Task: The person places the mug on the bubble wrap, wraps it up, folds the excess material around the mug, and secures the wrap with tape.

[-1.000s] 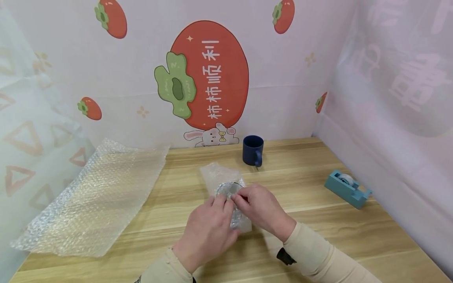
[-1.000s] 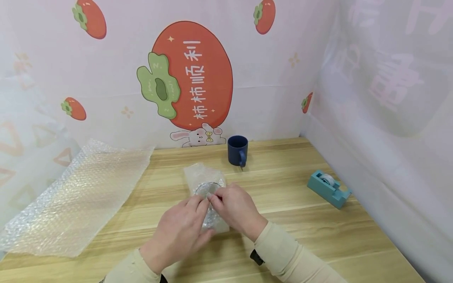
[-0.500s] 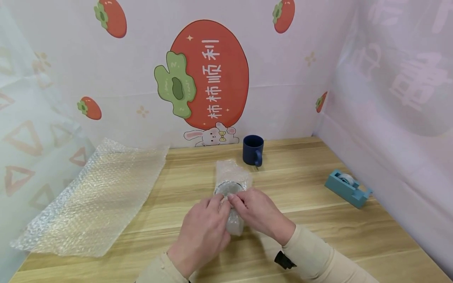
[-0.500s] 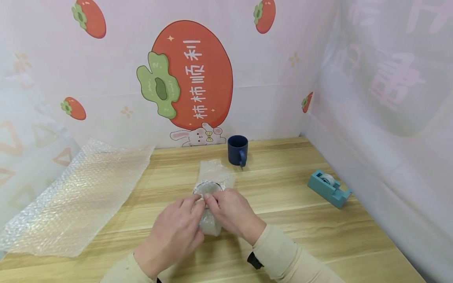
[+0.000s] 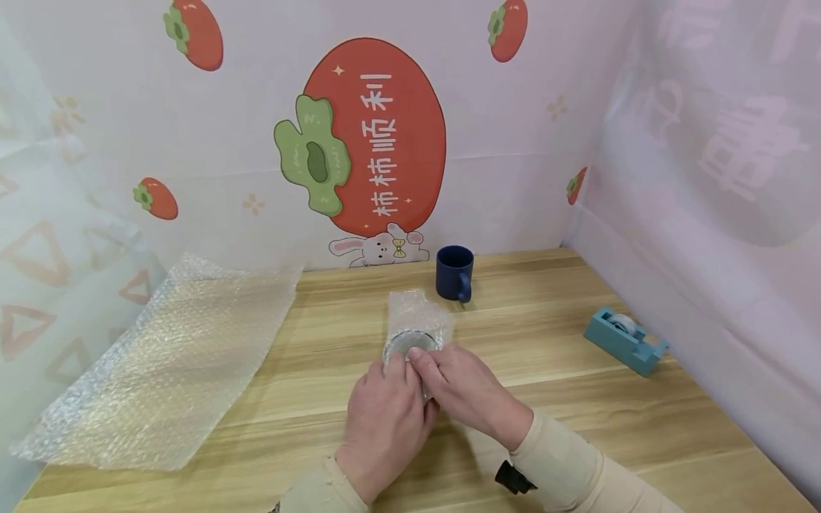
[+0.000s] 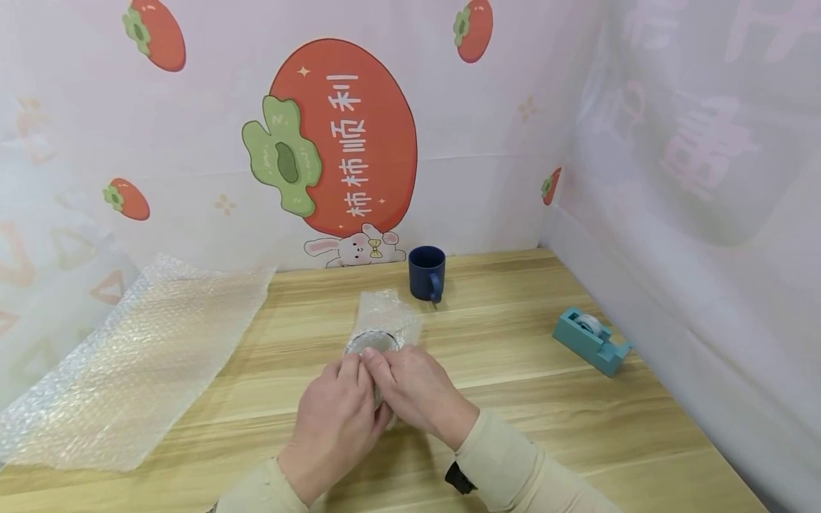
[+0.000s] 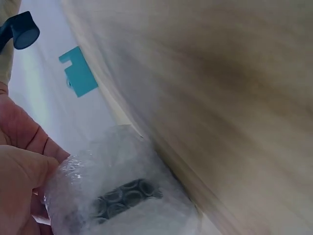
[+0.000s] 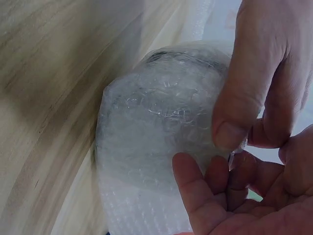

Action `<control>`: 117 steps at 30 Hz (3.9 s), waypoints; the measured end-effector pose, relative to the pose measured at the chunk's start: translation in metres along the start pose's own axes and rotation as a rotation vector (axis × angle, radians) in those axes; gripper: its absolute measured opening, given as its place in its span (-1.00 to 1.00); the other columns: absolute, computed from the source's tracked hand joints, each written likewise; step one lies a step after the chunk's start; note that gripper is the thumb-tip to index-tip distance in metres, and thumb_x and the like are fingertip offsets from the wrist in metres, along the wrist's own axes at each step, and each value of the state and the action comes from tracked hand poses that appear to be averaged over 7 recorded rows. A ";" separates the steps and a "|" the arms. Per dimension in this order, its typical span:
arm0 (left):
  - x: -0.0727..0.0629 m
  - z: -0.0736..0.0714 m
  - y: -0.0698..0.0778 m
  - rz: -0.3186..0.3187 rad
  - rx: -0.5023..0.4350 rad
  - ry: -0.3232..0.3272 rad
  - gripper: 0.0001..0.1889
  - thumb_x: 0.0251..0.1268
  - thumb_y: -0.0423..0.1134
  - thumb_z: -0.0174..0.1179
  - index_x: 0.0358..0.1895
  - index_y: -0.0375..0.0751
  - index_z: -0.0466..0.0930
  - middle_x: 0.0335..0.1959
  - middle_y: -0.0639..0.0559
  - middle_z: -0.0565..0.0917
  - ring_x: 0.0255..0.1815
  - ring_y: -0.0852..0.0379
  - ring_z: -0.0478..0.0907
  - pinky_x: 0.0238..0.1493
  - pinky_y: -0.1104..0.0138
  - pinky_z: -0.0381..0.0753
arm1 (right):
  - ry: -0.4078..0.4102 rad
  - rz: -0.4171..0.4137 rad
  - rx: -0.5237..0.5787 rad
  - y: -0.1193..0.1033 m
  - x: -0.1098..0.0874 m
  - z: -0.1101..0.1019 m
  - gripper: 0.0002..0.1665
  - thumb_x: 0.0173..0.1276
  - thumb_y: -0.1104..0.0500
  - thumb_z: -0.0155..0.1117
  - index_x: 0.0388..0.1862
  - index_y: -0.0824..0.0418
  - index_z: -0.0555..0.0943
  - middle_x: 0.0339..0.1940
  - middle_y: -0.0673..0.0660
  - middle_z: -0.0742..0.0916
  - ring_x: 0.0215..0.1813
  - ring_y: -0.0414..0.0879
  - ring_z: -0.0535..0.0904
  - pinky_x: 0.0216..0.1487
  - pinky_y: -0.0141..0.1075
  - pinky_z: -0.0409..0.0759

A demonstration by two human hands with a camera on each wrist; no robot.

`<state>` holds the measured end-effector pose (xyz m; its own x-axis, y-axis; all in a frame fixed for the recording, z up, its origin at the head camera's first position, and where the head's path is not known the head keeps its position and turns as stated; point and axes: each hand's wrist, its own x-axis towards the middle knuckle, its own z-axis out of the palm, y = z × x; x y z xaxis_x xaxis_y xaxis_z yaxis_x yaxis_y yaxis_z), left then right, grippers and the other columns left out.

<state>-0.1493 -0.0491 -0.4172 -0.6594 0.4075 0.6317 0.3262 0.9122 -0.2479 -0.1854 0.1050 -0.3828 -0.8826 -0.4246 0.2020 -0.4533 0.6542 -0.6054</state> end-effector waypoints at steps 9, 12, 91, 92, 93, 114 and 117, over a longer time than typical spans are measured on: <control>0.006 0.011 -0.009 0.102 -0.036 0.192 -0.73 0.06 -0.05 0.25 -0.38 -0.22 0.60 -0.47 -0.04 0.48 -0.52 -0.02 0.46 -0.52 0.20 0.48 | -0.046 0.027 0.054 -0.002 -0.007 -0.002 -0.36 0.69 -0.28 -0.14 -0.57 -0.11 0.61 -0.52 -0.18 0.65 -0.38 -0.26 0.56 -0.27 -0.30 0.54; 0.005 0.012 -0.016 0.152 -0.089 0.191 -0.76 0.10 -0.08 0.23 -0.41 -0.22 0.59 -0.48 -0.01 0.50 -0.48 0.01 0.48 -0.42 0.23 0.52 | -0.055 0.034 0.081 -0.004 -0.009 -0.003 -0.36 0.67 -0.31 -0.13 -0.53 -0.10 0.64 -0.50 -0.18 0.67 -0.37 -0.27 0.57 -0.25 -0.31 0.55; 0.008 0.001 -0.073 0.407 -0.386 -0.082 -0.71 0.14 -0.11 0.37 -0.36 -0.08 0.40 -0.41 0.15 0.43 -0.41 0.19 0.35 -0.31 0.29 0.50 | 0.216 -0.582 -0.588 0.113 0.045 -0.013 -0.68 0.05 0.33 0.49 -0.33 0.07 0.53 -0.34 0.00 0.59 -0.29 -0.07 0.50 -0.26 -0.23 0.54; 0.009 0.001 -0.073 0.407 -0.384 -0.080 -0.71 0.14 -0.11 0.37 -0.36 -0.08 0.41 -0.41 0.15 0.43 -0.41 0.19 0.35 -0.31 0.29 0.51 | 0.218 -0.599 -0.607 0.113 0.044 -0.012 -0.69 0.06 0.36 0.45 -0.35 0.07 0.52 -0.35 -0.01 0.57 -0.33 -0.09 0.48 -0.32 -0.26 0.51; 0.009 0.001 -0.074 0.407 -0.382 -0.080 -0.71 0.14 -0.11 0.37 -0.36 -0.08 0.41 -0.41 0.15 0.43 -0.41 0.19 0.36 -0.31 0.29 0.51 | 0.212 -0.612 -0.630 0.113 0.044 -0.011 -0.70 0.09 0.37 0.43 -0.36 0.07 0.51 -0.36 -0.01 0.56 -0.35 -0.10 0.47 -0.36 -0.28 0.48; 0.008 0.000 -0.074 0.396 -0.359 -0.112 -0.72 0.18 -0.08 0.37 -0.35 -0.07 0.42 -0.40 0.16 0.44 -0.41 0.21 0.33 -0.36 0.32 0.49 | -0.203 -0.212 -0.311 0.110 0.006 -0.020 -0.63 0.53 0.28 0.18 0.20 -0.01 0.69 0.09 -0.02 0.77 0.14 -0.11 0.69 0.18 -0.12 0.67; 0.007 0.000 -0.075 0.392 -0.371 -0.099 -0.71 0.16 -0.09 0.38 -0.36 -0.07 0.42 -0.40 0.15 0.45 -0.41 0.20 0.34 -0.36 0.32 0.49 | -0.188 -0.096 -0.113 0.108 0.011 -0.021 -0.70 0.58 0.29 0.14 0.07 0.02 0.75 0.05 -0.06 0.80 0.14 -0.15 0.69 0.21 -0.14 0.65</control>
<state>-0.1786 -0.1142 -0.3943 -0.4952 0.7322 0.4676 0.7656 0.6222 -0.1635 -0.2462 0.1843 -0.4295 -0.8009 -0.5902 0.1009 -0.5541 0.6667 -0.4985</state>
